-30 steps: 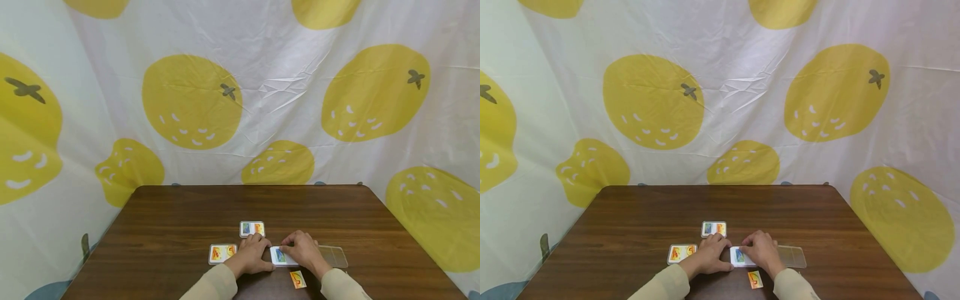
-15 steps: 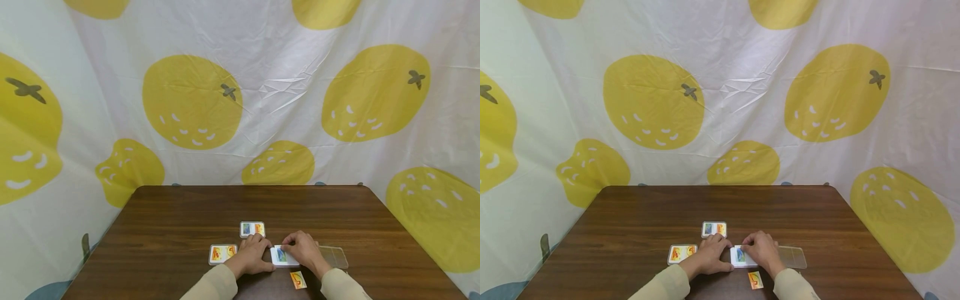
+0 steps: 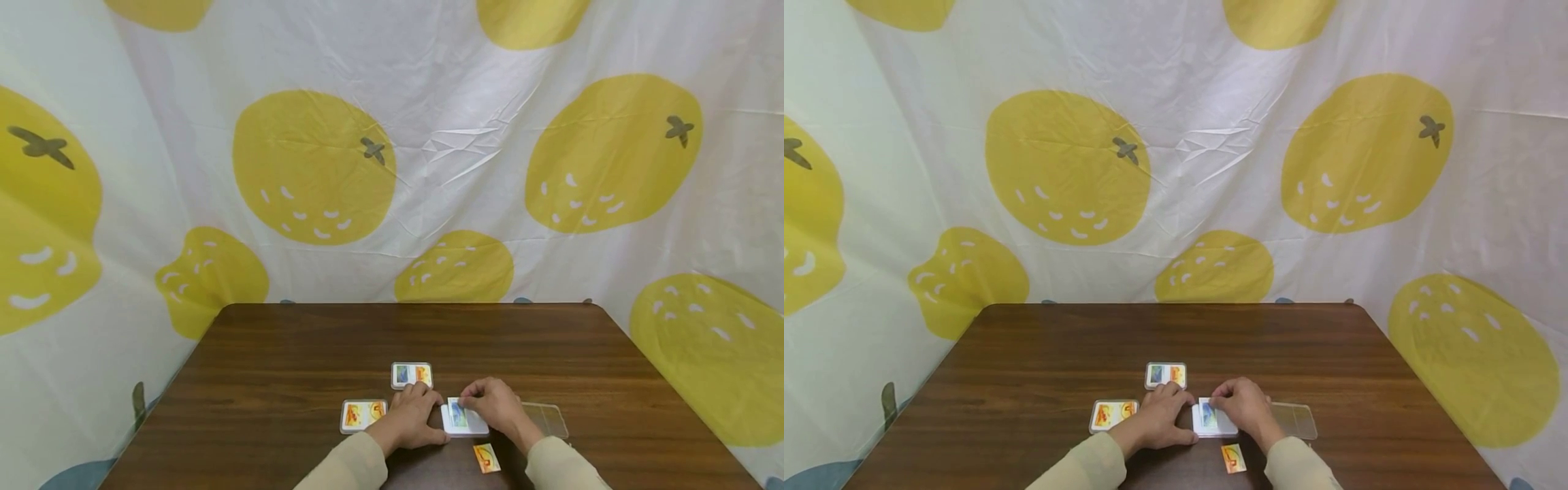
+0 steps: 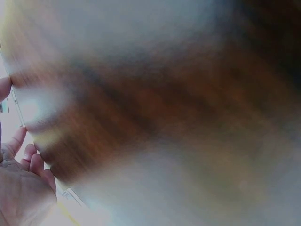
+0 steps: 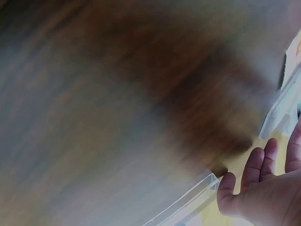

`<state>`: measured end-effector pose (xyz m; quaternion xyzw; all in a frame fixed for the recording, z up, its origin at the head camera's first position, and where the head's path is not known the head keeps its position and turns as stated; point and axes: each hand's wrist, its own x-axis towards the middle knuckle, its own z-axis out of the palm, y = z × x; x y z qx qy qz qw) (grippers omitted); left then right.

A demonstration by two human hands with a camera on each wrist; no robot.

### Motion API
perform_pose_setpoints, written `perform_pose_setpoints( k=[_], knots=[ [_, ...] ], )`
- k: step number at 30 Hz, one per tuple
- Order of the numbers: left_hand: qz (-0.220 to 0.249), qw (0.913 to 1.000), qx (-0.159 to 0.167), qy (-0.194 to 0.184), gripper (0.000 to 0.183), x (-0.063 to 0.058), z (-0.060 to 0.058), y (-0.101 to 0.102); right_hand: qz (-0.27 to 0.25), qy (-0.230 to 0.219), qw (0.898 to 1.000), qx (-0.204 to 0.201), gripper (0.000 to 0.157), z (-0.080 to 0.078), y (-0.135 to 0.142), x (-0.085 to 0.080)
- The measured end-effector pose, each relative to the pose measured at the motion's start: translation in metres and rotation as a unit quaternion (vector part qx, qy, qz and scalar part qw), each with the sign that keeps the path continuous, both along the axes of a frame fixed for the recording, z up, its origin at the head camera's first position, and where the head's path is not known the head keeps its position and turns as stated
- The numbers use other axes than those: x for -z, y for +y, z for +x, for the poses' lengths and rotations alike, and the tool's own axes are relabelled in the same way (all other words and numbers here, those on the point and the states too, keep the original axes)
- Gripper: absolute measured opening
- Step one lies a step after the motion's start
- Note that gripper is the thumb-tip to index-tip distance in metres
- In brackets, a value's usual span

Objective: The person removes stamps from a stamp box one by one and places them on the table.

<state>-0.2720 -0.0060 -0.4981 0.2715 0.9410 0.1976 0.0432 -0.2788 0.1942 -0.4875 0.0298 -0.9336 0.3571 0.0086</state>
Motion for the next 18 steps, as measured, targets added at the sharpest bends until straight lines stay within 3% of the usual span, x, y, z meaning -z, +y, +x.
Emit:
perform_pose_setpoints(
  k=[11,18],
  knots=[
    [0.008,0.9999,0.002,-0.009,0.051,-0.001,0.000,-0.001,-0.098,-0.014,0.995,0.009,0.006,-0.001,0.001,-0.004],
    [0.012,0.9999,-0.002,-0.006,0.051,0.011,-0.007,0.001,-0.118,-0.018,0.993,0.017,0.008,0.000,0.002,-0.008]
  ],
)
